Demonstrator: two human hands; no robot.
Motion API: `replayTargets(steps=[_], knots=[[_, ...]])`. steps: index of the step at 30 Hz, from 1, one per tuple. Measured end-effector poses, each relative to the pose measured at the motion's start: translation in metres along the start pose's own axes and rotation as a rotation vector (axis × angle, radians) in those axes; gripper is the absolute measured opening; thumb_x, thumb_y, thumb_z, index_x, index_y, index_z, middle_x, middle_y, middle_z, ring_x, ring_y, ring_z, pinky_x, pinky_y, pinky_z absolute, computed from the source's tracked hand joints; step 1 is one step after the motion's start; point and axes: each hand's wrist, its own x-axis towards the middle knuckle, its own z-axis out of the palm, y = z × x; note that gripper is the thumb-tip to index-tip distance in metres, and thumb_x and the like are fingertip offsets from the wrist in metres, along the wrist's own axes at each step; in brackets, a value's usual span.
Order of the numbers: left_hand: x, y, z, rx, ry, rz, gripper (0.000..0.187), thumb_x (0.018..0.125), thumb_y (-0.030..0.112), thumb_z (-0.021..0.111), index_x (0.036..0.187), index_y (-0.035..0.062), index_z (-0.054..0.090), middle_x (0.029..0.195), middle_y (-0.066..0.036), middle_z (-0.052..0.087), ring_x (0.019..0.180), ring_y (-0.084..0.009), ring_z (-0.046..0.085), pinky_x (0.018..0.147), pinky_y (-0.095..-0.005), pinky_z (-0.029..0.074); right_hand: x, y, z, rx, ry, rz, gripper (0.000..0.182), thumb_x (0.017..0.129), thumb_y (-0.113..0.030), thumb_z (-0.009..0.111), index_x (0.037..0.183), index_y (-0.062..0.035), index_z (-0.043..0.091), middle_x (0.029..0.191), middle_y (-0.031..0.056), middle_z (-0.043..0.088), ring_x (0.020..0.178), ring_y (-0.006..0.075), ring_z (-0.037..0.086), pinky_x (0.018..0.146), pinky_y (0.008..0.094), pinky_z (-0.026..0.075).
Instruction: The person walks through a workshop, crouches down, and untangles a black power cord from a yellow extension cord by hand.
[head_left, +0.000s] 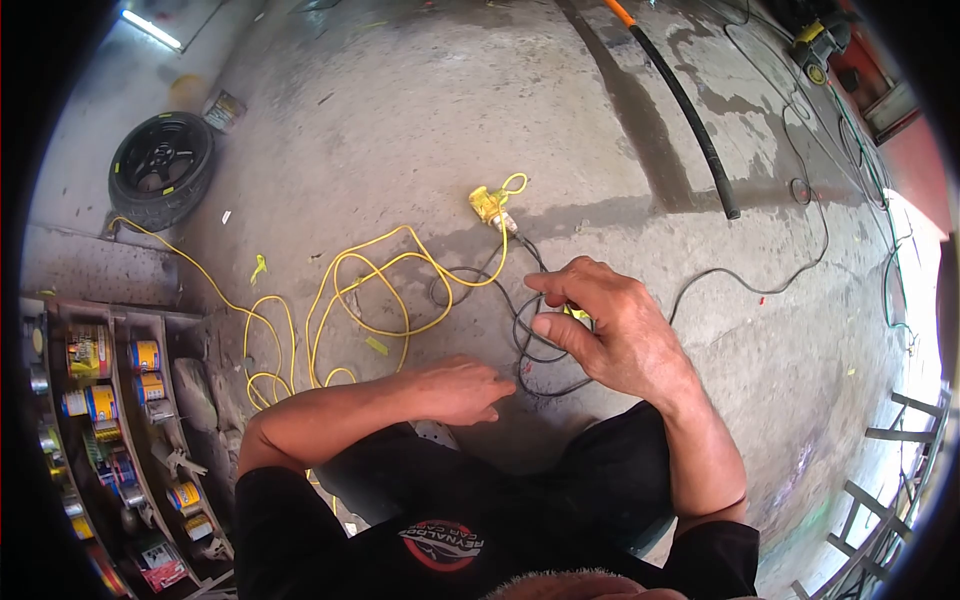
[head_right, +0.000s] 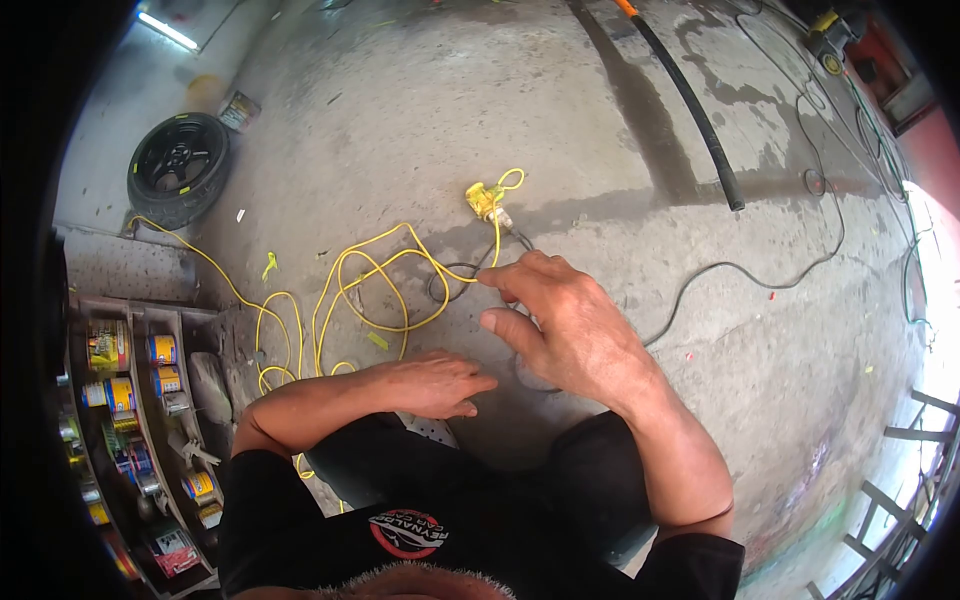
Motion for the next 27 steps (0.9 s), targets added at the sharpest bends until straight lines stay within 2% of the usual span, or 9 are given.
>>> replayTargets(steps=[13, 16, 22, 25, 27], knots=[[0.0, 0.0004, 0.0011, 0.006, -0.015, -0.015, 0.05, 0.102, 0.033, 0.072, 0.14, 0.0035, 0.059, 0.111, -0.021, 0.072, 0.112, -0.0426, 0.071, 0.097, -0.0566, 0.055, -0.0005, 0.0004, -0.0005, -0.021, -0.001, -0.005, 0.035, 0.093, -0.019, 0.084, 0.123, -0.0031, 0.076, 0.093, 0.0122, 0.07, 0.085, 0.0319, 0.07, 0.073, 0.043, 0.056], [0.0005, -0.0012, 0.0035, 0.001, -0.006, -0.013, 0.05, 0.102, 0.033, 0.071, 0.141, 0.0038, 0.059, 0.111, -0.021, 0.072, 0.112, -0.0423, 0.071, 0.097, -0.0568, 0.055, 0.0003, -0.0019, -0.0034, 0.01, -0.038, 0.037, 0.036, 0.092, -0.013, 0.082, 0.127, -0.0026, 0.075, 0.098, 0.0156, 0.072, 0.093, 0.0356, 0.072, 0.083, 0.0461, 0.059], [0.0003, -0.0021, 0.0027, 0.005, 0.0, -0.007, 0.051, 0.102, 0.033, 0.071, 0.142, 0.004, 0.059, 0.111, -0.021, 0.072, 0.112, -0.0417, 0.071, 0.096, -0.056, 0.055, 0.0004, -0.0021, -0.0041, 0.012, -0.046, 0.042, 0.036, 0.093, -0.014, 0.081, 0.126, -0.0022, 0.075, 0.098, 0.0161, 0.072, 0.093, 0.036, 0.072, 0.084, 0.0456, 0.059], [0.0001, 0.0, -0.0007, 0.013, -0.017, -0.015, 0.051, 0.102, 0.033, 0.071, 0.143, 0.004, 0.059, 0.112, -0.021, 0.072, 0.113, -0.0414, 0.071, 0.097, -0.0557, 0.055, -0.0008, 0.0004, -0.0012, -0.006, -0.001, -0.005, 0.036, 0.093, -0.018, 0.085, 0.125, -0.0035, 0.075, 0.093, 0.0125, 0.07, 0.086, 0.0325, 0.07, 0.074, 0.0439, 0.056], [0.0001, 0.0016, -0.0034, 0.014, -0.039, -0.027, 0.053, 0.102, 0.033, 0.071, 0.145, 0.0039, 0.059, 0.113, -0.021, 0.072, 0.113, -0.0412, 0.07, 0.097, -0.0555, 0.055, 0.0002, -0.001, -0.0043, 0.002, -0.027, -0.013, 0.036, 0.093, -0.015, 0.082, 0.126, -0.0022, 0.074, 0.097, 0.0153, 0.071, 0.091, 0.0353, 0.071, 0.08, 0.0461, 0.058]])
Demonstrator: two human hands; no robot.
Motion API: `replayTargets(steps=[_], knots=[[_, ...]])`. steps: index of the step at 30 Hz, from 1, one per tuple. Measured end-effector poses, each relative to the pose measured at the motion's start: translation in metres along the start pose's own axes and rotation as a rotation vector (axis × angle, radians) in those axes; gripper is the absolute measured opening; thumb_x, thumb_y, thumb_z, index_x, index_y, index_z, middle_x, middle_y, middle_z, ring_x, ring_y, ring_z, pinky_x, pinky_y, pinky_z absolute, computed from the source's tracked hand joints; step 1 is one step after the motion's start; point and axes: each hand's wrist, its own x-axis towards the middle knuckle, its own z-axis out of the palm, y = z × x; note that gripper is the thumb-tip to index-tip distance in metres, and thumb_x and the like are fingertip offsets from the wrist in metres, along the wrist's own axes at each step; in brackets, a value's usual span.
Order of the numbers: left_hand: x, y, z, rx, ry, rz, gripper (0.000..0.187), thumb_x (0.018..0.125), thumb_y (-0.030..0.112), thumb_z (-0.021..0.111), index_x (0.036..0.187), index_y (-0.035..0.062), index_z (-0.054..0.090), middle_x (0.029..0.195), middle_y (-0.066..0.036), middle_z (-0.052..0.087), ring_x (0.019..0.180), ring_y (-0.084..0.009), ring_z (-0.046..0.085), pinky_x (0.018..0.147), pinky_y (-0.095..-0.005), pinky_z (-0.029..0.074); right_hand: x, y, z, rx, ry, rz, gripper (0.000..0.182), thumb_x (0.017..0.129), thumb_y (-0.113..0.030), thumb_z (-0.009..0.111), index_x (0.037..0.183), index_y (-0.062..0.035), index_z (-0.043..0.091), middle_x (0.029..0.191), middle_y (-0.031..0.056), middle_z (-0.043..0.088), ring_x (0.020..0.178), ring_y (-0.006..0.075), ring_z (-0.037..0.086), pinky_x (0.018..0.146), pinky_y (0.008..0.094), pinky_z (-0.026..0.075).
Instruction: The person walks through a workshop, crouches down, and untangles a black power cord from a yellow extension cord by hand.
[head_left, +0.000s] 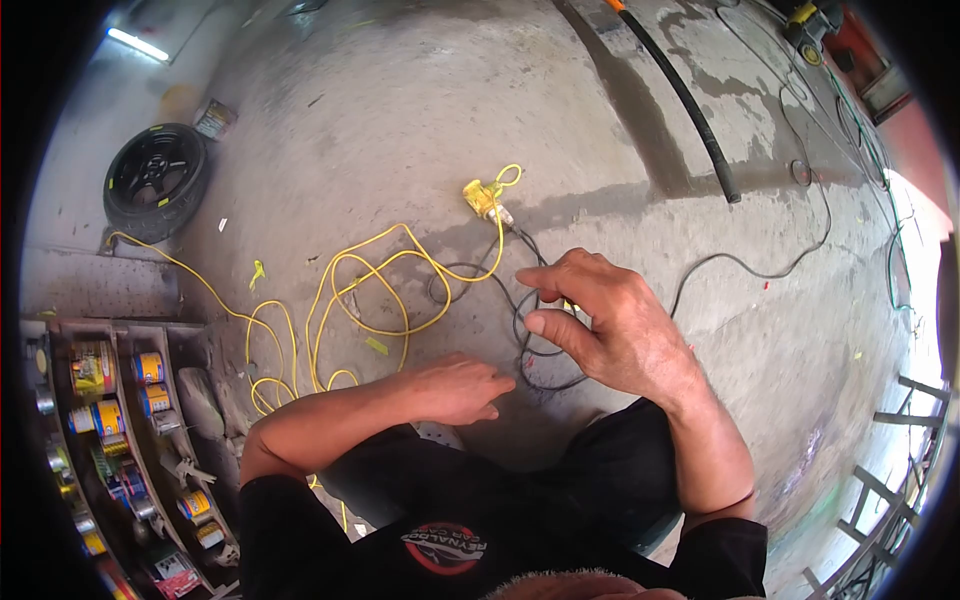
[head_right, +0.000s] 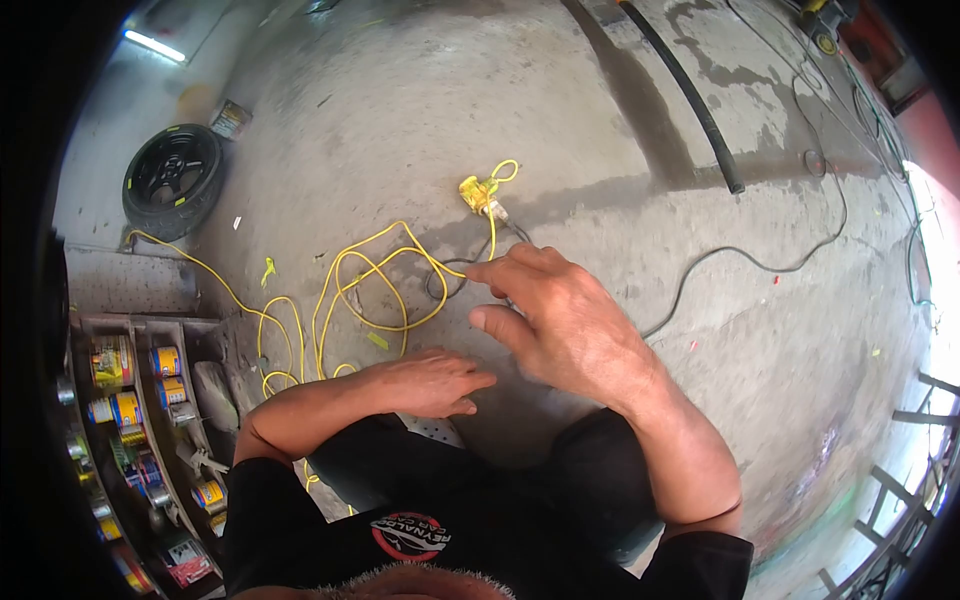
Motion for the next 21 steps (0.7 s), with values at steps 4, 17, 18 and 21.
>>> replayTargets(steps=[4, 17, 18, 21], knots=[[-0.0006, 0.0002, 0.0021, -0.024, 0.007, -0.001, 0.055, 0.103, 0.034, 0.07, 0.148, 0.0039, 0.059, 0.115, -0.021, 0.072, 0.114, -0.0405, 0.07, 0.098, -0.0548, 0.055, -0.0006, 0.0009, -0.0017, 0.003, -0.018, 0.003, 0.037, 0.093, -0.013, 0.08, 0.127, -0.0017, 0.073, 0.099, 0.0165, 0.071, 0.095, 0.0368, 0.071, 0.085, 0.0483, 0.059], [0.0, -0.0022, 0.0085, -0.023, 0.153, 0.052, 0.038, 0.099, 0.029, 0.076, 0.123, 0.0017, 0.066, 0.102, -0.021, 0.073, 0.105, -0.0422, 0.074, 0.092, -0.0553, 0.058, -0.0022, -0.001, -0.0034, -0.002, -0.028, 0.043, 0.038, 0.093, -0.015, 0.081, 0.128, -0.0024, 0.073, 0.101, 0.016, 0.071, 0.097, 0.0369, 0.071, 0.087, 0.0478, 0.059], [-0.0001, -0.002, 0.008, -0.022, 0.151, 0.05, 0.038, 0.099, 0.029, 0.076, 0.123, 0.0018, 0.066, 0.102, -0.021, 0.073, 0.105, -0.0422, 0.074, 0.092, -0.0553, 0.058, -0.0023, -0.0014, -0.0034, -0.001, -0.028, 0.047, 0.038, 0.093, -0.015, 0.081, 0.128, -0.0024, 0.073, 0.101, 0.0159, 0.071, 0.097, 0.0368, 0.071, 0.087, 0.0477, 0.059], [-0.0006, -0.0018, 0.0071, -0.018, 0.15, 0.049, 0.038, 0.099, 0.029, 0.076, 0.123, 0.0018, 0.065, 0.102, -0.021, 0.073, 0.105, -0.0424, 0.073, 0.092, -0.0554, 0.058, -0.0022, -0.0017, -0.0032, 0.001, -0.033, 0.054, 0.037, 0.093, -0.015, 0.081, 0.128, -0.0023, 0.073, 0.101, 0.0158, 0.071, 0.097, 0.0366, 0.072, 0.087, 0.0476, 0.06]])
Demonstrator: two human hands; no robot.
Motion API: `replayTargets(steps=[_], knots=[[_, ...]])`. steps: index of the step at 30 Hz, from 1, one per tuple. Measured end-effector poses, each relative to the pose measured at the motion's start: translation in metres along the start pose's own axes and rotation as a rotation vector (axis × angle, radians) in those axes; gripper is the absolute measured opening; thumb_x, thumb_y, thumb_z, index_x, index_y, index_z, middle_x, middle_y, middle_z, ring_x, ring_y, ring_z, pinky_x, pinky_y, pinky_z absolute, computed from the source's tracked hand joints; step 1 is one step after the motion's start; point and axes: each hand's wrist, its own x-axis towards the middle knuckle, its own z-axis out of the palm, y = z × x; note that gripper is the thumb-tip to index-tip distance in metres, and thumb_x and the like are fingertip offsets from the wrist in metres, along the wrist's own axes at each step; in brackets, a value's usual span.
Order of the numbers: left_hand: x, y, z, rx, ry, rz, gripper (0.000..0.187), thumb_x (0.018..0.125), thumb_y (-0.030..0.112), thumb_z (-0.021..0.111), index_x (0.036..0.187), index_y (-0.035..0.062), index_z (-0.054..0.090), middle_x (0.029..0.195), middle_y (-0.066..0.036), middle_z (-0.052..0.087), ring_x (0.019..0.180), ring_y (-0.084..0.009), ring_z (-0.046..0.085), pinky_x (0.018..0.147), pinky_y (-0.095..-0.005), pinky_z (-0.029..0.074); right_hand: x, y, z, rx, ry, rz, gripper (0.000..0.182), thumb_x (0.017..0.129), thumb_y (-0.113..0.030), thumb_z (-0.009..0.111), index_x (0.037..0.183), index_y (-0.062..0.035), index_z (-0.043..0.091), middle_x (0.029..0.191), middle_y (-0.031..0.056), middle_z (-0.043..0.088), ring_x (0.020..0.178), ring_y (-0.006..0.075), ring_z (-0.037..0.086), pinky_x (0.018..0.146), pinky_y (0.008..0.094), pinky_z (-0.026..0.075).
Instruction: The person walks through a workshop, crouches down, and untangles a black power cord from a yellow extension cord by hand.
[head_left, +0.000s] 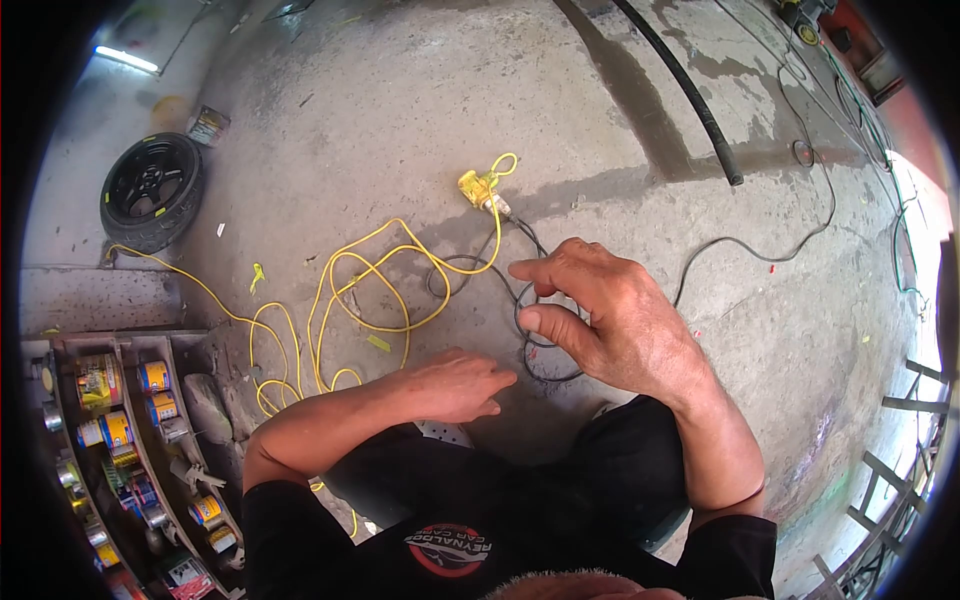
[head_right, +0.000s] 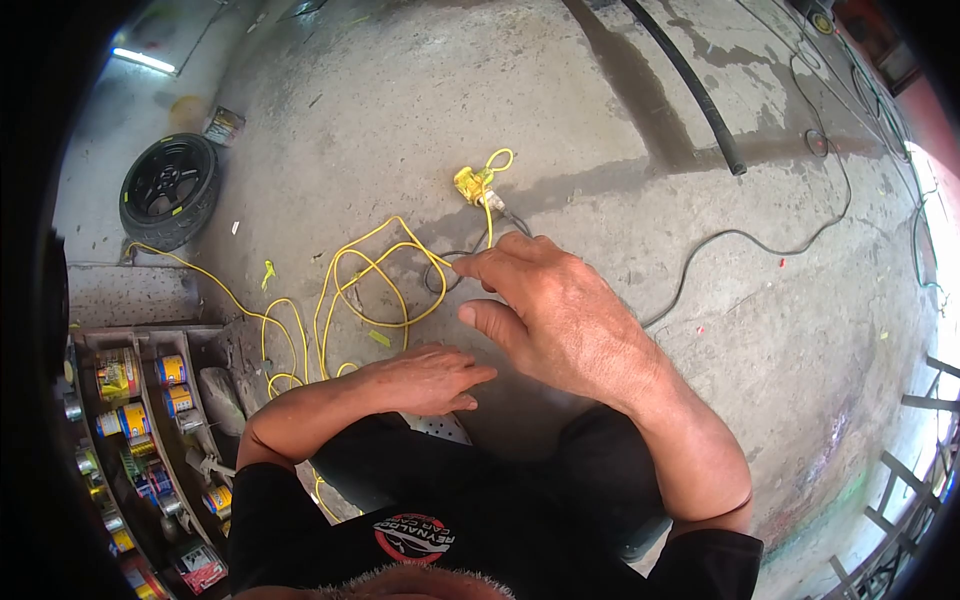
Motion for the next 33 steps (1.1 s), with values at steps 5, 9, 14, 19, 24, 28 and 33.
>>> replayTargets(steps=[5, 9, 14, 19, 24, 28, 33], knots=[[0.0, 0.003, -0.011, 0.027, -0.108, -0.044, 0.053, 0.102, 0.033, 0.072, 0.145, 0.0049, 0.06, 0.112, -0.019, 0.072, 0.109, -0.0391, 0.071, 0.096, -0.0537, 0.055, 0.0, 0.0, 0.001, 0.008, -0.003, -0.008, 0.036, 0.094, -0.015, 0.08, 0.128, -0.0017, 0.073, 0.106, 0.0169, 0.072, 0.1, 0.0383, 0.072, 0.089, 0.0487, 0.059], [-0.002, -0.001, -0.012, 0.027, -0.061, -0.032, 0.053, 0.101, 0.032, 0.073, 0.144, 0.0052, 0.06, 0.111, -0.019, 0.072, 0.107, -0.0395, 0.071, 0.095, -0.0537, 0.055, 0.0, 0.001, 0.002, -0.003, 0.006, -0.009, 0.036, 0.095, -0.016, 0.079, 0.127, -0.0003, 0.073, 0.109, 0.0179, 0.072, 0.105, 0.0395, 0.071, 0.091, 0.0496, 0.059], [-0.003, -0.003, -0.012, 0.03, -0.037, -0.036, 0.054, 0.1, 0.034, 0.074, 0.144, 0.0053, 0.061, 0.114, -0.019, 0.073, 0.109, -0.0392, 0.071, 0.095, -0.0533, 0.055, -0.001, 0.002, 0.001, 0.007, 0.001, -0.025, 0.036, 0.096, -0.016, 0.078, 0.127, 0.0006, 0.072, 0.109, 0.0183, 0.072, 0.107, 0.0397, 0.07, 0.092, 0.0498, 0.058], [-0.001, -0.002, -0.008, 0.037, -0.072, -0.037, 0.056, 0.101, 0.035, 0.074, 0.146, 0.0052, 0.061, 0.116, -0.019, 0.072, 0.112, -0.0386, 0.071, 0.097, -0.0527, 0.055, 0.0, 0.005, 0.002, 0.018, 0.001, -0.057, 0.035, 0.096, -0.016, 0.078, 0.127, 0.0007, 0.072, 0.109, 0.0186, 0.072, 0.106, 0.0405, 0.07, 0.092, 0.0501, 0.058], [0.0, -0.001, -0.008, 0.038, -0.072, -0.034, 0.056, 0.101, 0.037, 0.073, 0.146, 0.0048, 0.061, 0.116, -0.019, 0.072, 0.113, -0.0386, 0.07, 0.098, -0.0532, 0.055, -0.001, 0.007, 0.003, 0.021, 0.008, -0.051, 0.035, 0.097, -0.017, 0.078, 0.126, 0.0005, 0.072, 0.109, 0.019, 0.072, 0.107, 0.0408, 0.071, 0.091, 0.0506, 0.059], [0.001, 0.001, -0.009, 0.036, -0.104, -0.036, 0.056, 0.101, 0.037, 0.073, 0.146, 0.0042, 0.061, 0.116, -0.019, 0.072, 0.114, -0.0387, 0.07, 0.098, -0.0535, 0.055, -0.001, 0.01, 0.007, 0.041, 0.053, -0.074, 0.037, 0.095, -0.018, 0.081, 0.128, -0.0029, 0.075, 0.098, 0.0151, 0.071, 0.095, 0.0361, 0.07, 0.084, 0.0478, 0.057], [0.001, 0.002, -0.006, 0.039, -0.088, -0.027, 0.057, 0.101, 0.037, 0.073, 0.146, 0.0044, 0.061, 0.116, -0.019, 0.072, 0.114, -0.0385, 0.07, 0.099, -0.0529, 0.055, -0.001, 0.006, 0.003, 0.058, -0.004, -0.047, 0.035, 0.098, -0.019, 0.078, 0.128, -0.0009, 0.073, 0.102, 0.0175, 0.072, 0.1, 0.0381, 0.072, 0.088, 0.0494, 0.059]])
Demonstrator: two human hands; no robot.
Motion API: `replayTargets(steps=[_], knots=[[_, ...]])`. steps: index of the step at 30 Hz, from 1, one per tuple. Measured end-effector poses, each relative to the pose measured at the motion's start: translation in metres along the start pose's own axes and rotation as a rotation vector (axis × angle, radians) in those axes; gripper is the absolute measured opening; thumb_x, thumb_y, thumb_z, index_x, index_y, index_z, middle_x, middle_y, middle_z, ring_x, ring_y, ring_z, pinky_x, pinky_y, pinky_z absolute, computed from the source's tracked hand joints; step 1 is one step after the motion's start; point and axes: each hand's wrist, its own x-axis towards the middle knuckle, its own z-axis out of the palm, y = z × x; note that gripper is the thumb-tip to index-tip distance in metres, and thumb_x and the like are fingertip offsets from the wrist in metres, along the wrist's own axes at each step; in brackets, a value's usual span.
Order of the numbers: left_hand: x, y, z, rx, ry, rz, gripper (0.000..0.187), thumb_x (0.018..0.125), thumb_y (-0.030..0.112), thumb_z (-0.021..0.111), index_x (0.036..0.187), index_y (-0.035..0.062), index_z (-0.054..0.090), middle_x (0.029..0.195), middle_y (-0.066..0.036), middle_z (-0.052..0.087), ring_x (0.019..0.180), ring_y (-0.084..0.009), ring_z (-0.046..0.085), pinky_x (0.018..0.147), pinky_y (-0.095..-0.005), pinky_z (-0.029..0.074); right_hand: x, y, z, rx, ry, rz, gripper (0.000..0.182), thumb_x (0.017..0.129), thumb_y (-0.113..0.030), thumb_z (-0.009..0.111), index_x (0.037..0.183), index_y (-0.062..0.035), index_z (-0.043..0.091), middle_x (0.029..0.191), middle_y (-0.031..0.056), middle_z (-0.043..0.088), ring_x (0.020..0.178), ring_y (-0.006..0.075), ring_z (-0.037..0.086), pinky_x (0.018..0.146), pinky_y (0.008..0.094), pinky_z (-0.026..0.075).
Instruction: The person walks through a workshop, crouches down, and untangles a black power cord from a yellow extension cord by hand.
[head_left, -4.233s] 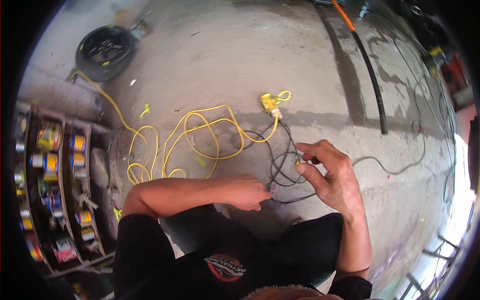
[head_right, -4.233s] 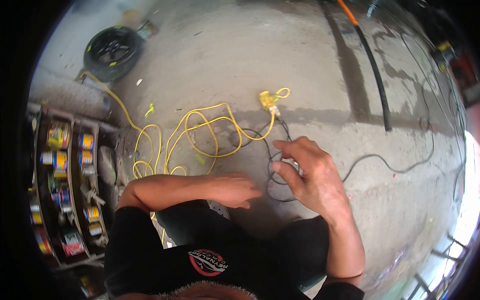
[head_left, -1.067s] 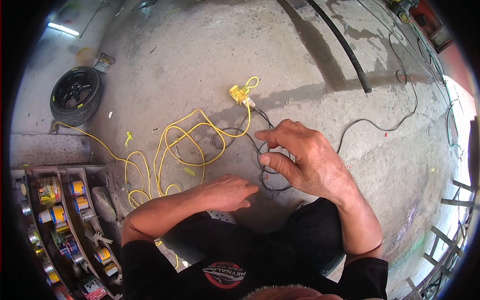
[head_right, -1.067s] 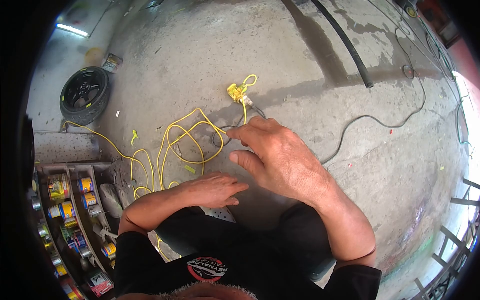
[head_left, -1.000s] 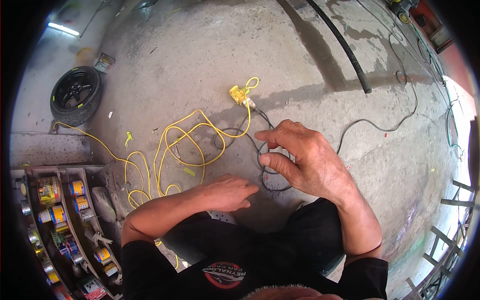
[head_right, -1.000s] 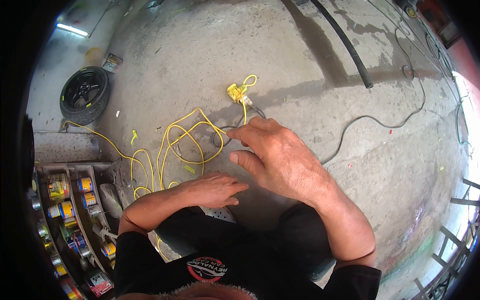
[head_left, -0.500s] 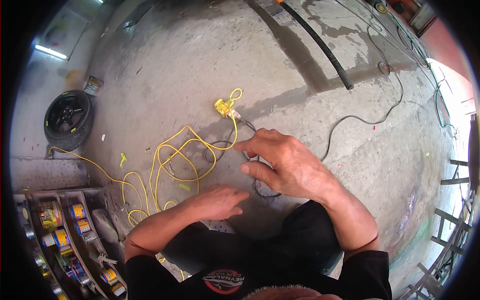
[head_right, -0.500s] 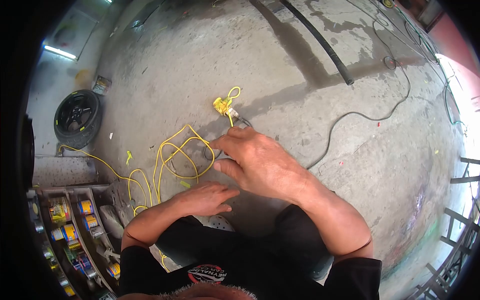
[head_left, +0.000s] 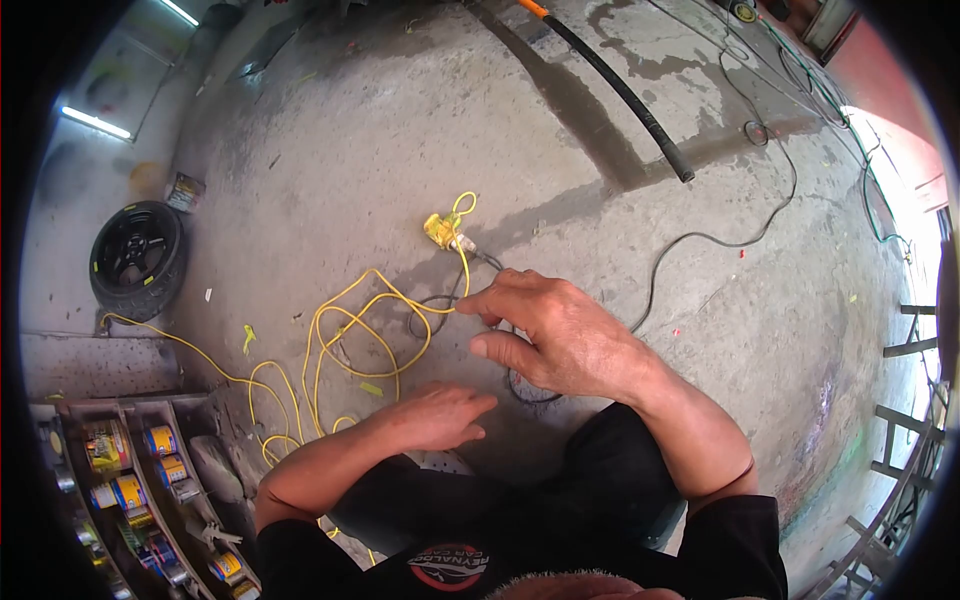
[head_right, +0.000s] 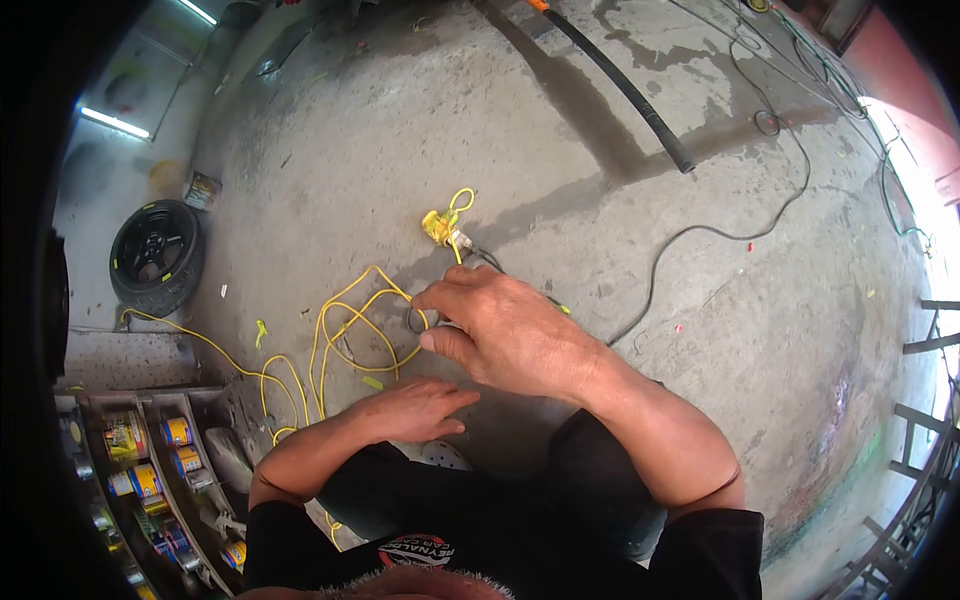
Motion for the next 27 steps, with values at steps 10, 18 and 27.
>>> replayTargets(steps=[10, 18, 27], knots=[[-0.004, 0.007, -0.002, 0.036, -0.003, -0.018, 0.057, 0.103, 0.037, 0.072, 0.149, 0.0056, 0.059, 0.116, -0.018, 0.071, 0.115, -0.0376, 0.07, 0.101, -0.0525, 0.054, -0.001, 0.004, 0.005, 0.001, 0.023, -0.009, 0.037, 0.096, -0.021, 0.081, 0.128, -0.0019, 0.075, 0.1, 0.0157, 0.072, 0.097, 0.0366, 0.071, 0.086, 0.0476, 0.057], [-0.008, 0.006, 0.004, 0.064, 0.06, 0.021, 0.057, 0.101, 0.035, 0.074, 0.147, 0.0043, 0.059, 0.113, -0.018, 0.072, 0.111, -0.0387, 0.071, 0.098, -0.0518, 0.056, 0.0, 0.0, 0.003, -0.008, -0.002, -0.005, 0.036, 0.096, -0.018, 0.08, 0.127, -0.0003, 0.074, 0.103, 0.017, 0.072, 0.1, 0.0378, 0.071, 0.088, 0.0488, 0.058], [-0.008, 0.002, 0.003, 0.049, 0.049, 0.023, 0.057, 0.102, 0.036, 0.073, 0.148, 0.0049, 0.059, 0.116, -0.018, 0.071, 0.113, -0.0376, 0.07, 0.099, -0.0523, 0.055, 0.0, -0.002, 0.001, -0.022, -0.022, 0.009, 0.036, 0.097, -0.017, 0.078, 0.127, 0.0011, 0.072, 0.106, 0.0186, 0.072, 0.103, 0.0395, 0.072, 0.09, 0.0502, 0.058]])
